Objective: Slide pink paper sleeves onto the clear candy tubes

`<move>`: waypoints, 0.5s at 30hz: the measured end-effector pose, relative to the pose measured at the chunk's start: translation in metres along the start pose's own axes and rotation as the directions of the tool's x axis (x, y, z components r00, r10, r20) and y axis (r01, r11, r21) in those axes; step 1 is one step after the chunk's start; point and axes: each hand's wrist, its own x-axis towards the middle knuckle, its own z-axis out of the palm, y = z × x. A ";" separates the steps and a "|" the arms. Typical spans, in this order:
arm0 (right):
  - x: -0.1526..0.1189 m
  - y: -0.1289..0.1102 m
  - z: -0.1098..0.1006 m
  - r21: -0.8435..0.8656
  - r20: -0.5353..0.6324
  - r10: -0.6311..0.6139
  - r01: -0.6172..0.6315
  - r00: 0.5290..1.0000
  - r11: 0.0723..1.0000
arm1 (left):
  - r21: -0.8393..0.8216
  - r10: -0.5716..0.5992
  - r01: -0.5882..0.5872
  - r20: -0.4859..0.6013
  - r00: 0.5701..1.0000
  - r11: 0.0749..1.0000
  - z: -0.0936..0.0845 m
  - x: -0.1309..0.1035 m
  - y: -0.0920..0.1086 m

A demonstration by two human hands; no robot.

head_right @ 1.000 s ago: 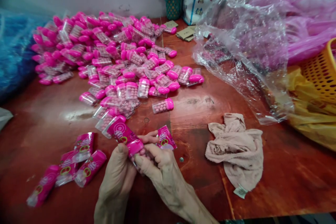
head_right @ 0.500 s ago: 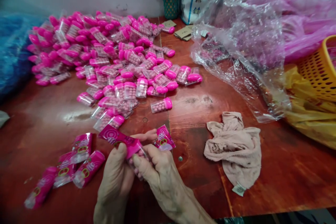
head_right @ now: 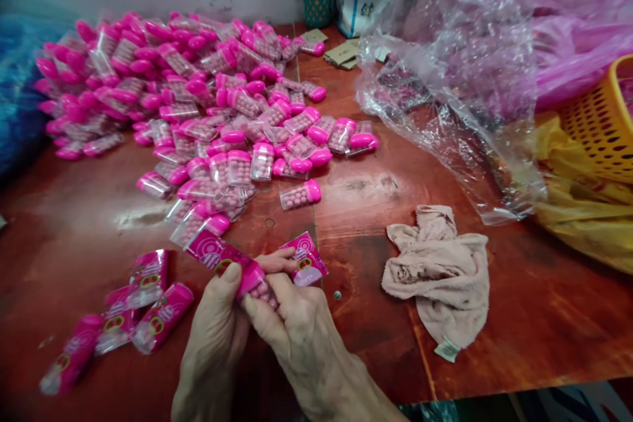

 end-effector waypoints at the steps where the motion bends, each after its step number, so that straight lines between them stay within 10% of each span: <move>1: 0.000 0.000 -0.001 0.030 0.013 0.012 -0.012 1.000 0.999 | -0.023 -0.008 0.008 -0.007 1.000 1.000 0.001 0.000 -0.001; 8: 0.004 0.001 0.000 0.078 0.015 -0.002 0.001 1.000 0.997 | -0.048 0.085 -0.091 -0.128 0.988 0.995 -0.003 0.003 -0.004; 15: 0.000 -0.003 -0.006 0.165 0.083 0.047 -0.061 0.995 0.984 | -0.026 0.103 -0.103 -0.012 0.995 0.994 -0.008 0.002 -0.001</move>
